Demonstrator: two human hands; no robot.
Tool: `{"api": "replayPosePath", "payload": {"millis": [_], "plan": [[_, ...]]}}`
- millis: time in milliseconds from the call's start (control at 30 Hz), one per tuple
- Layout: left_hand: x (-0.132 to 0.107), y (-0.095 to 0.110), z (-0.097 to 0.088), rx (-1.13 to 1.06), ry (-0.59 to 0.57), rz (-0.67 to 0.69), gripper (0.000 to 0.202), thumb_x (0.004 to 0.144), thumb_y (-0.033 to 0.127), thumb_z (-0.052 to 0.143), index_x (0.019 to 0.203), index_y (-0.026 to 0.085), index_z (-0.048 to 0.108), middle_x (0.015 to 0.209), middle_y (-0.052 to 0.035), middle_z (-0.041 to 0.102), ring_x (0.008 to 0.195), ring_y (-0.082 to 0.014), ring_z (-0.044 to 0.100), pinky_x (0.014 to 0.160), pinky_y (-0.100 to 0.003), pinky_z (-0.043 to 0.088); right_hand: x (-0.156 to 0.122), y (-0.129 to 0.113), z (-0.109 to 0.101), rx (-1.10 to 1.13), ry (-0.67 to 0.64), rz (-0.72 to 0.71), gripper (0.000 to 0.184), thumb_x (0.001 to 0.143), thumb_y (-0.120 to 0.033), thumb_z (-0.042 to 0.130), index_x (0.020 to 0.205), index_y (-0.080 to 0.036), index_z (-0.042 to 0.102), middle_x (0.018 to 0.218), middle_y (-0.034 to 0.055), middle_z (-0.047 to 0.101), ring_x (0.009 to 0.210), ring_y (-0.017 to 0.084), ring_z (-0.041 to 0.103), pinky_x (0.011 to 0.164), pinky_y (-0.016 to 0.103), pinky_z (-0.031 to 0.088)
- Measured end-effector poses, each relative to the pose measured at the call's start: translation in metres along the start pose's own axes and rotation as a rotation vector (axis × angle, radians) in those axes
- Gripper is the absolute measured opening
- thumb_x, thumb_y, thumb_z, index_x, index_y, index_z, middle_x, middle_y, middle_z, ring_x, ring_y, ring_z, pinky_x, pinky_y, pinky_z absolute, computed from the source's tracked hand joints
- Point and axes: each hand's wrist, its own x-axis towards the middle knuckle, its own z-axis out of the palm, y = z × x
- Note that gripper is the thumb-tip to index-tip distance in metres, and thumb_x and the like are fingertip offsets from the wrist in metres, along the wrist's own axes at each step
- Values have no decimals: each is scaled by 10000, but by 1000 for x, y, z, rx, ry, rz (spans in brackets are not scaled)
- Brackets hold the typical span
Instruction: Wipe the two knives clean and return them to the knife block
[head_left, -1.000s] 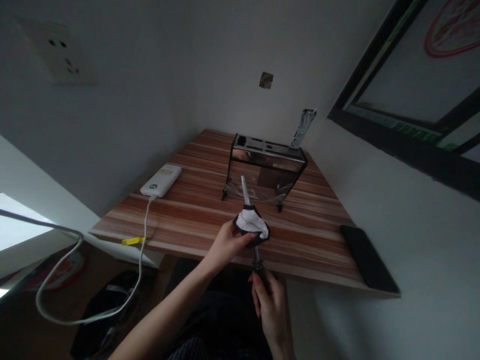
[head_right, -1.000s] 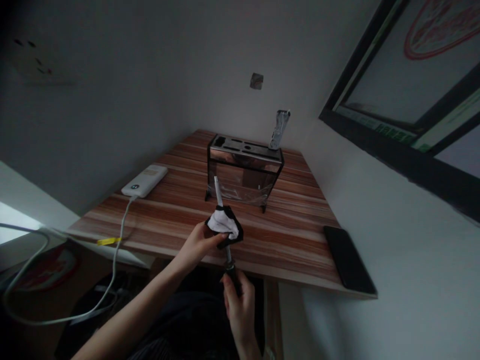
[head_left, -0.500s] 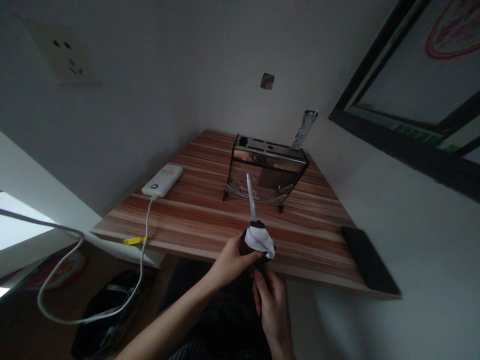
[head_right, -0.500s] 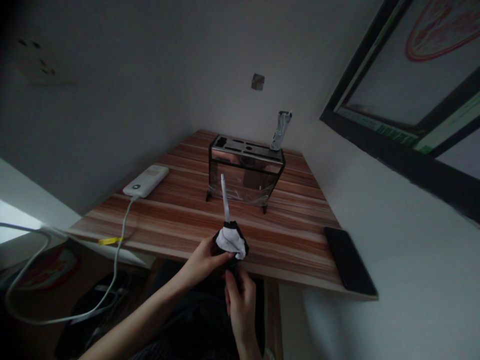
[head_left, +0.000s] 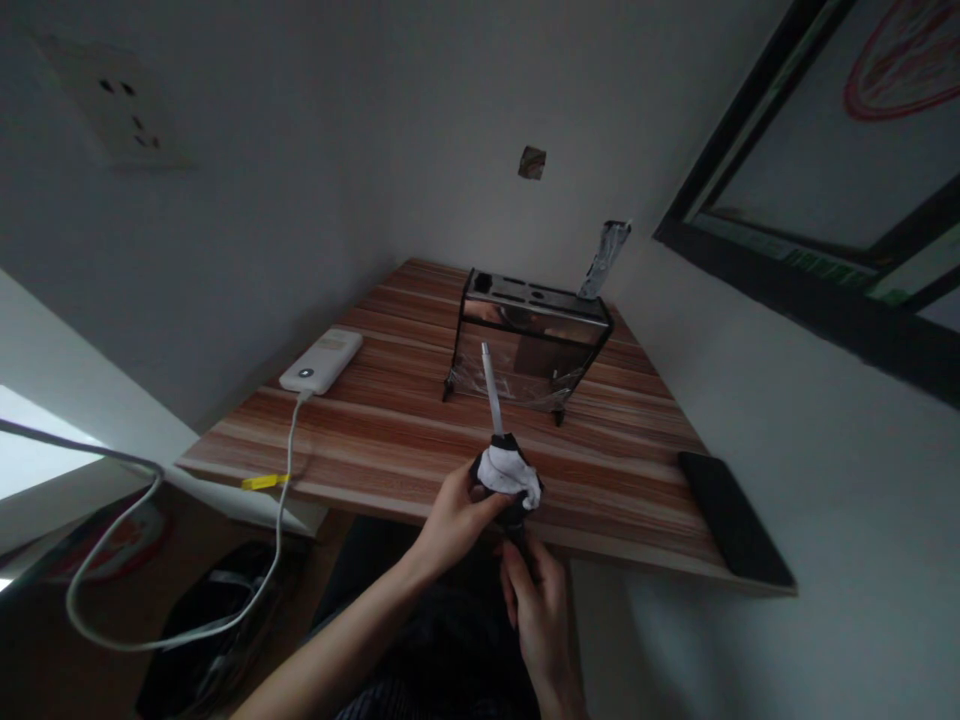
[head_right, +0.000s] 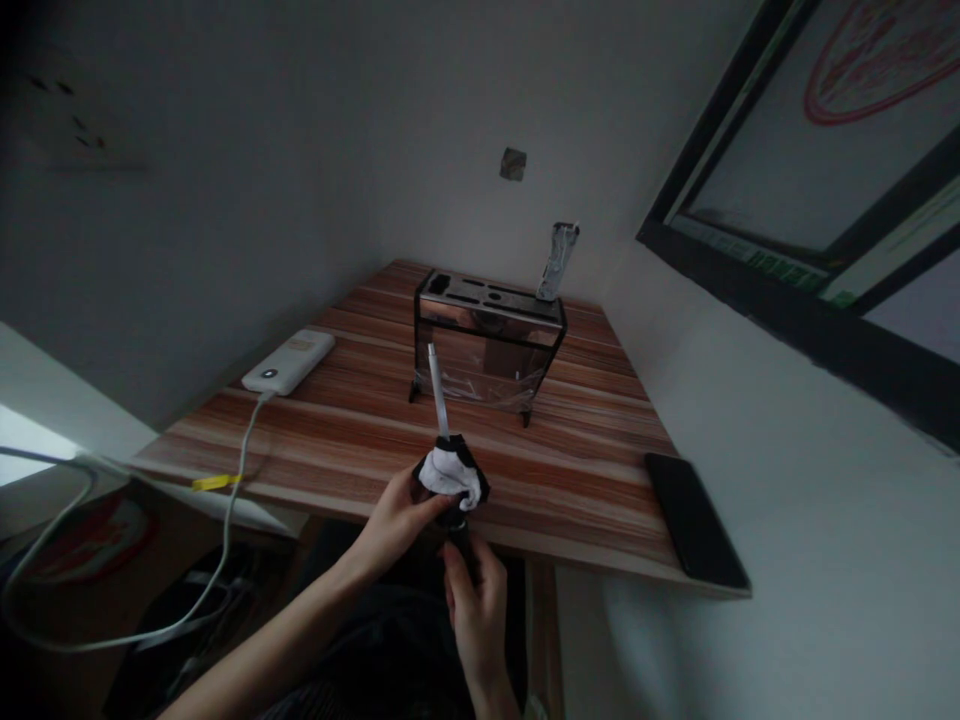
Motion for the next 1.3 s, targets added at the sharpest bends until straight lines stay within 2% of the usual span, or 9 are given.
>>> {"api": "replayPosePath", "payload": {"millis": [167,367,633,900,1067,1167,1300], "plan": [[8,10,-8,88,58,17,310,662,263,711,933,115,687,975,-90,735,933,-246,666,821,-297,507,-4,11,-2,1,28,47,557,700,-664,632,847,-127,638,508,-68,396,399,59,286,325,165,200],[21,25,-19,43,158,50,346,598,288,745,892,110,707,907,-88,744,890,-248,672,792,-303,507,-12,25,-6,-60,58,22,530,695,-640,662,877,-143,689,448,-70,379,379,84,337,314,179,256],[47,44,-36,-83,239,167,344,570,308,792,850,118,726,837,-59,740,800,-190,658,738,-262,490,-18,33,-4,-91,84,1,532,686,-685,639,751,-159,678,429,-67,372,356,83,357,307,179,302],[73,52,-45,-205,301,225,338,523,319,824,768,110,719,720,-27,711,654,-129,620,614,-209,442,-21,37,-3,-44,94,-5,499,668,-680,660,690,-182,655,424,-66,353,339,80,319,294,191,274],[72,45,-42,-237,319,215,339,543,339,822,772,113,714,724,-19,707,680,-113,618,655,-198,441,-20,42,-7,-58,44,-12,479,665,-660,677,711,-183,673,414,-59,372,333,85,320,295,200,268],[65,40,-40,-210,299,208,364,574,356,803,831,113,716,767,-33,718,716,-131,630,692,-218,454,-20,43,-6,-59,69,-16,481,667,-662,671,706,-183,670,406,-66,355,329,83,302,294,202,257],[49,31,-30,-134,279,117,351,576,343,793,821,105,710,771,-50,726,731,-160,643,680,-236,468,-17,37,-2,-44,84,11,502,662,-669,667,723,-171,659,419,-73,350,340,74,284,299,194,234]]}}
